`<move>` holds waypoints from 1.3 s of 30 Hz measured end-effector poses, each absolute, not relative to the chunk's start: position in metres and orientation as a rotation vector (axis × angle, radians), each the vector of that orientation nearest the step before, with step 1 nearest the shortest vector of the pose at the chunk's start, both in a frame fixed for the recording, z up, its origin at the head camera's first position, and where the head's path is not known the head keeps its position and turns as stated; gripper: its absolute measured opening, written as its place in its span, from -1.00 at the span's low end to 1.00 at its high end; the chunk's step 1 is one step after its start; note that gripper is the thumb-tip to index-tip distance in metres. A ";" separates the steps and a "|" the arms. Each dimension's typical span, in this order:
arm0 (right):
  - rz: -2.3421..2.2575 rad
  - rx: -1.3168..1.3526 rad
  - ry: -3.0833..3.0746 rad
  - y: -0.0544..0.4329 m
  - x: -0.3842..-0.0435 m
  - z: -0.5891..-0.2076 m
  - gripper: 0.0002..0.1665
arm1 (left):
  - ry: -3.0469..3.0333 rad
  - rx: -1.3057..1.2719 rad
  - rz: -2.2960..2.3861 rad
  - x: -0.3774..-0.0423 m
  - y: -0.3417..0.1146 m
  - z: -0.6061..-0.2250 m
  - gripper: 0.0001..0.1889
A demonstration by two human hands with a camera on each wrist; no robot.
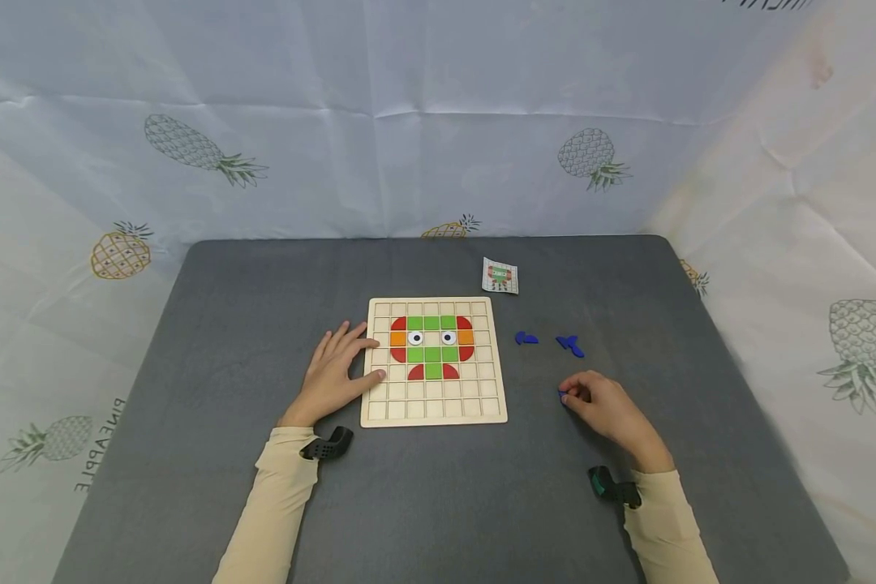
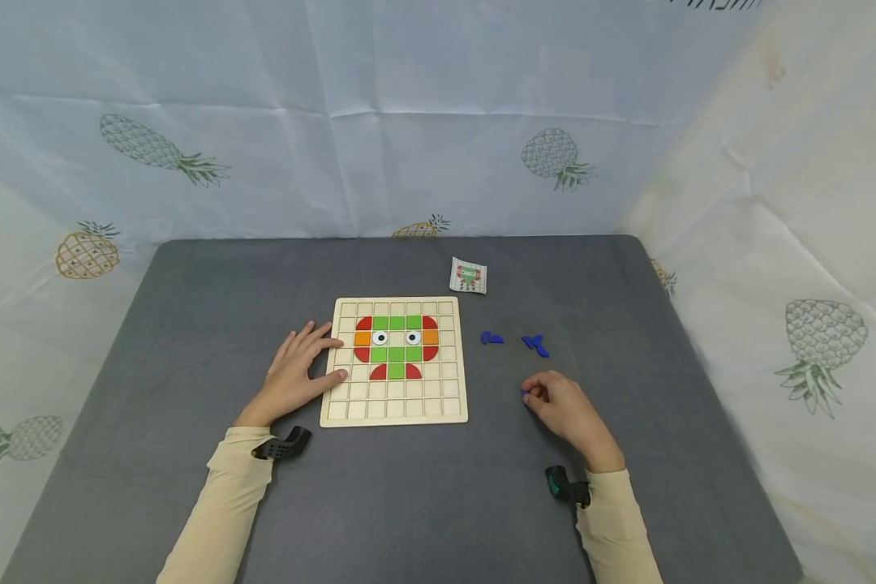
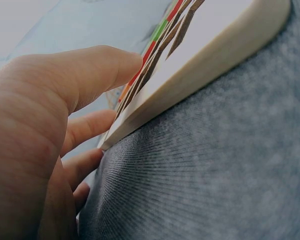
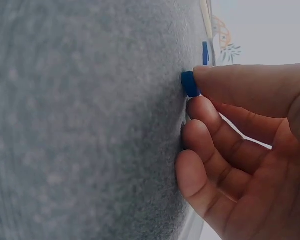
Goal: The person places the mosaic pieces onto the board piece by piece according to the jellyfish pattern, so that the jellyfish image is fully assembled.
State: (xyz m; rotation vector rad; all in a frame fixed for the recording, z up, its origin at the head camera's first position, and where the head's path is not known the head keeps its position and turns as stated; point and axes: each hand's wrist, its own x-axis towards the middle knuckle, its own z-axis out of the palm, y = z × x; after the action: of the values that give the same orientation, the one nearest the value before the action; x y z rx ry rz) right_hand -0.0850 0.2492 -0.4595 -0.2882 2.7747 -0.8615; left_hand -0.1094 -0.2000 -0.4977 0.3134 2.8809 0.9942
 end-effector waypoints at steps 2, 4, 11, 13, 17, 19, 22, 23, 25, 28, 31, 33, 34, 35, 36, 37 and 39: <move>-0.857 -0.290 2.778 0.248 -0.085 -0.460 -0.89 | 2.881 0.313 0.994 -0.109 -0.200 -0.497 -0.39; -0.852 -0.293 2.781 0.246 -0.084 -0.460 -0.89 | 2.881 0.313 0.993 -0.109 -0.200 -0.497 -0.39; -0.839 -0.281 2.805 0.244 -0.082 -0.462 -0.78 | 2.887 0.315 0.979 -0.109 -0.200 -0.497 -0.38; -0.832 -0.287 2.814 0.244 -0.081 -0.462 -0.80 | 2.888 0.315 0.976 -0.109 -0.200 -0.497 -0.38; -0.813 -0.303 2.822 0.243 -0.080 -0.461 -0.87 | 2.886 0.308 0.980 -0.109 -0.200 -0.498 -0.38; -0.813 -0.307 2.821 0.243 -0.080 -0.461 -0.90 | 2.884 0.306 0.983 -0.109 -0.200 -0.498 -0.38; -0.816 -0.324 2.827 0.242 -0.080 -0.461 -0.89 | 2.884 0.309 0.982 -0.110 -0.200 -0.498 -0.38; -0.820 -0.335 2.833 0.242 -0.080 -0.461 -0.88 | 2.883 0.309 0.982 -0.110 -0.200 -0.498 -0.38; -0.828 -0.360 2.848 0.242 -0.082 -0.461 -0.86 | 2.882 0.312 0.983 -0.110 -0.199 -0.498 -0.38; -0.842 -0.398 2.874 0.241 -0.086 -0.459 -0.84 | 2.882 0.312 0.985 -0.110 -0.199 -0.498 -0.38; -0.866 -0.412 2.888 0.237 -0.093 -0.453 -0.85 | 2.883 0.310 0.984 -0.110 -0.200 -0.499 -0.39; -0.887 -0.416 2.885 0.234 -0.098 -0.448 -0.85 | 2.884 0.309 0.983 -0.110 -0.200 -0.499 -0.39; -0.898 -0.415 2.881 0.232 -0.100 -0.446 -0.84 | 2.885 0.309 0.983 -0.110 -0.200 -0.499 -0.39; -0.905 -0.412 2.876 0.229 -0.102 -0.443 -0.84 | 2.886 0.308 0.982 -0.110 -0.200 -0.499 -0.39; -0.913 -0.414 2.869 0.227 -0.104 -0.441 -0.84 | 2.887 0.308 0.983 -0.111 -0.200 -0.499 -0.39; -0.920 -0.416 2.864 0.224 -0.106 -0.439 -0.83 | 2.887 0.308 0.984 -0.111 -0.200 -0.499 -0.39; -0.935 -0.431 2.854 0.219 -0.110 -0.435 -0.82 | 2.890 0.310 0.983 -0.111 -0.200 -0.500 -0.39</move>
State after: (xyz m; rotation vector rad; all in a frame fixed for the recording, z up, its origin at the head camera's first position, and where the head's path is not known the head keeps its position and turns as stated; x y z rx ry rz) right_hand -0.1095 0.2188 -0.4346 -0.4309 2.8544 -0.9355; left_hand -0.1106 -0.1998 -0.4995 0.3100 2.8902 0.9832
